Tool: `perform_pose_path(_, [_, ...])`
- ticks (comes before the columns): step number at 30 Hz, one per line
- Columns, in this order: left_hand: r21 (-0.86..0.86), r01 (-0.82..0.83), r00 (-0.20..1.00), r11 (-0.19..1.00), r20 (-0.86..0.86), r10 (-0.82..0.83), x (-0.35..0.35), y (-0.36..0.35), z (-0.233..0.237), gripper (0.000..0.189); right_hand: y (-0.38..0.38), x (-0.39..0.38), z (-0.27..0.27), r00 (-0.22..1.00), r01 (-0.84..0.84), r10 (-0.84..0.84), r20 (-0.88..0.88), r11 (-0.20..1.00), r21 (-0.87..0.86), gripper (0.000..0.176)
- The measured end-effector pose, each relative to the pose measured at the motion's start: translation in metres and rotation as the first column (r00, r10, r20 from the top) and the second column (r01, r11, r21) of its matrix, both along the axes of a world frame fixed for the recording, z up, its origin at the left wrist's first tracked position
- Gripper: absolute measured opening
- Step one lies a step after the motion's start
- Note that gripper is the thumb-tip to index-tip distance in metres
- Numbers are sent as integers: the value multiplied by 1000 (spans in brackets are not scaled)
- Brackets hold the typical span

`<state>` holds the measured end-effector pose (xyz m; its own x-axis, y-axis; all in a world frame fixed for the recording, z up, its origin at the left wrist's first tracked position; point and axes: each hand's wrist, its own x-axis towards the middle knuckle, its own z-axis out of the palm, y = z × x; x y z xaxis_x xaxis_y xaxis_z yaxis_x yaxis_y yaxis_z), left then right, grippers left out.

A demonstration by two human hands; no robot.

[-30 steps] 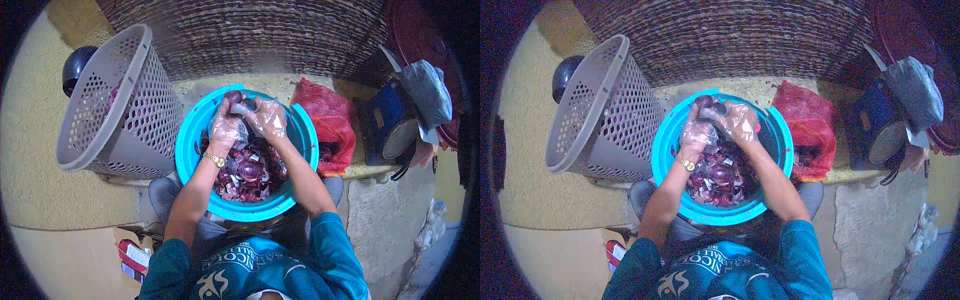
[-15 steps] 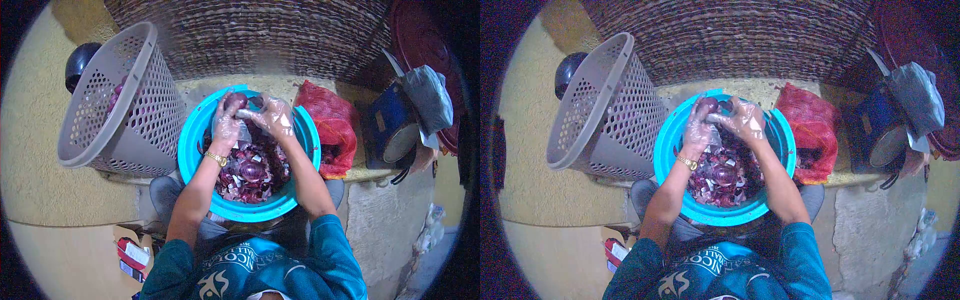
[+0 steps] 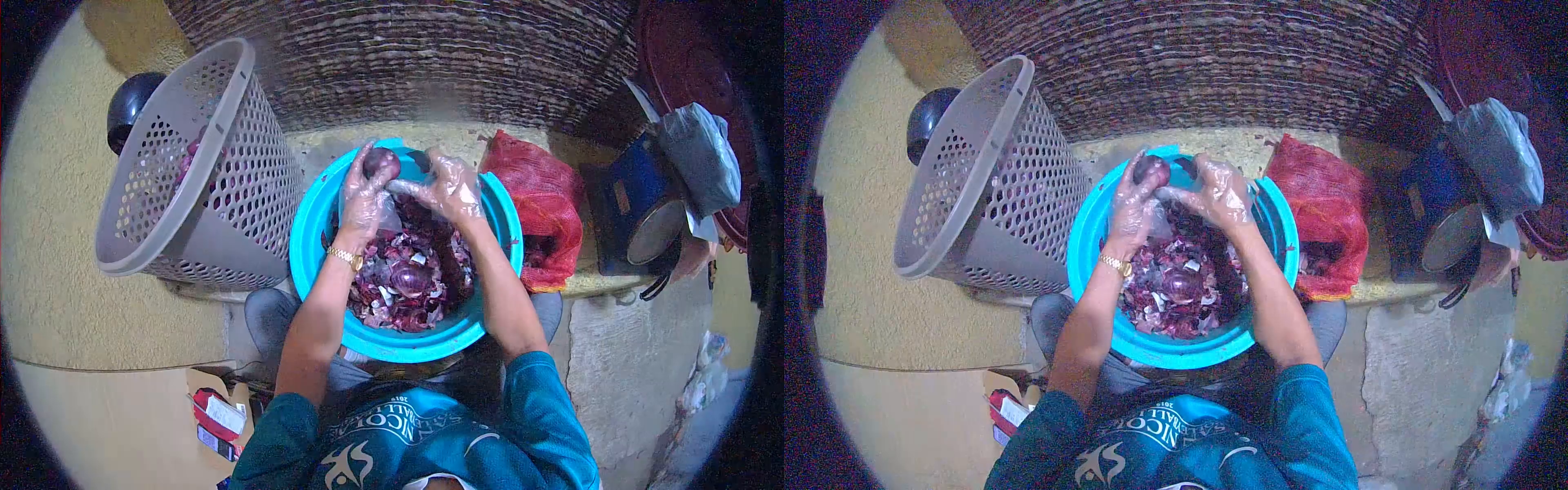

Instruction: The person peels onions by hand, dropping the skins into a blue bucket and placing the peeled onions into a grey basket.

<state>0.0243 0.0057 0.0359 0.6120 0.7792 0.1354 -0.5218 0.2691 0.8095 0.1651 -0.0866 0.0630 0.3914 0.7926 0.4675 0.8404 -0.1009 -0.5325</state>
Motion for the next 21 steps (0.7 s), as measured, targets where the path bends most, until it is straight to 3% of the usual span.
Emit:
perform_pose_path(11, [22, -33, 999, 999, -25, 33, 5, 0, -3, 66, 0, 2, -7, 994, -88, 81, 66, 990, 109, 54])
perform_pose_path(13, [29, -31, 999, 999, -39, 32, 5, 1, -4, 67, 3, 3, -10, 998, -51, 53, 38, 998, -29, 55])
perform_pose_path(19, [103, -60, 994, 993, -84, 68, 5, 1, -7, 56, 5, 3, -12, 995, -98, 98, 2, 995, 25, 56])
perform_pose_path(21, [55, -49, 997, 997, -55, 52, 5, -1, -6, 53, -1, 1, 1, 995, -98, 98, -26, 995, -11, 57])
